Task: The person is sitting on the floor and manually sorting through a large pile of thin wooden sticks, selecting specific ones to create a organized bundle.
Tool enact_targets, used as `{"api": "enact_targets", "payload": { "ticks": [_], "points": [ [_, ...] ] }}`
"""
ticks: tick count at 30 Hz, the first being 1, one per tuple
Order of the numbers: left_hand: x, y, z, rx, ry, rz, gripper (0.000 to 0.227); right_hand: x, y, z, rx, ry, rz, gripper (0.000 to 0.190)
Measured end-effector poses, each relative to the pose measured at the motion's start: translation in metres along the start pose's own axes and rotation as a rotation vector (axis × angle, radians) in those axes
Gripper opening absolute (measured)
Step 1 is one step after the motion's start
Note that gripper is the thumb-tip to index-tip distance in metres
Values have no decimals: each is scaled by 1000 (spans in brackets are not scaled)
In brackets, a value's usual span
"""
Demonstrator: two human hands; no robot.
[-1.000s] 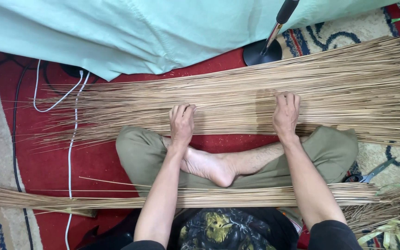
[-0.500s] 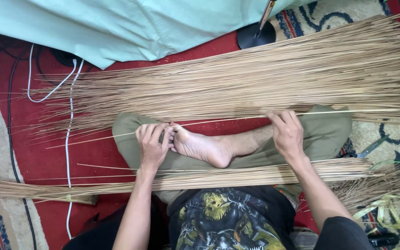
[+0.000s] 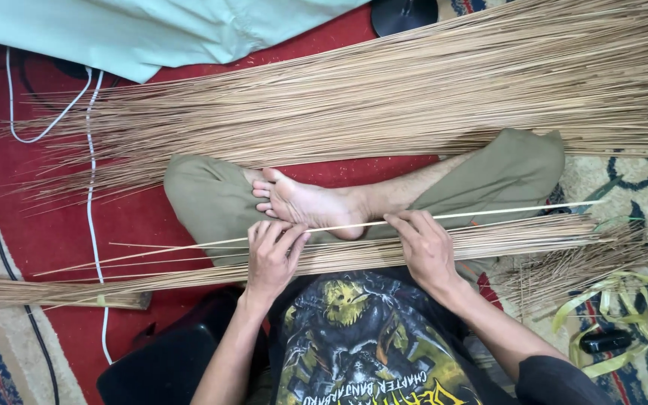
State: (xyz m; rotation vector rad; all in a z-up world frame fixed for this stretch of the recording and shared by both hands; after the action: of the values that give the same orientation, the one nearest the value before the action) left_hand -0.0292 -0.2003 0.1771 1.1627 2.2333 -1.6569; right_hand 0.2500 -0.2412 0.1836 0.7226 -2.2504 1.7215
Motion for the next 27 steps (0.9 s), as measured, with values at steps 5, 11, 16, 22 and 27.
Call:
{"api": "enact_targets", "payload": {
  "ticks": [5, 11, 16, 22, 27],
  "points": [
    [3, 6, 19, 13, -15, 17, 11, 3, 5, 13, 26, 12, -19, 17],
    [1, 15, 30, 36, -27, 83, 10, 6, 7, 23, 84, 17, 32, 18],
    [2, 16, 35, 73, -31, 82, 11, 8, 8, 27, 124, 15, 94, 16],
    [0, 16, 36, 57, 21, 35, 27, 11, 11, 22, 155, 6, -5, 15],
    [-6, 18, 40, -59, 163, -43, 35, 10, 9, 26, 267, 23, -67, 17]
  ]
}}
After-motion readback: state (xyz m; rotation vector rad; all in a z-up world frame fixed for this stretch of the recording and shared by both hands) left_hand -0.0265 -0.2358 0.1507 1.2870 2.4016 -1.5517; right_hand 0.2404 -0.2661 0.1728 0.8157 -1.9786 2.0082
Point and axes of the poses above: each hand's wrist, its own z-axis away from the middle knuckle, its own y-axis out of the palm, x = y × z, the point moved 3 cm from there along -z, towards the middle knuckle, and after that the axes turned 1 degree about -y, right-handed, at the moved point
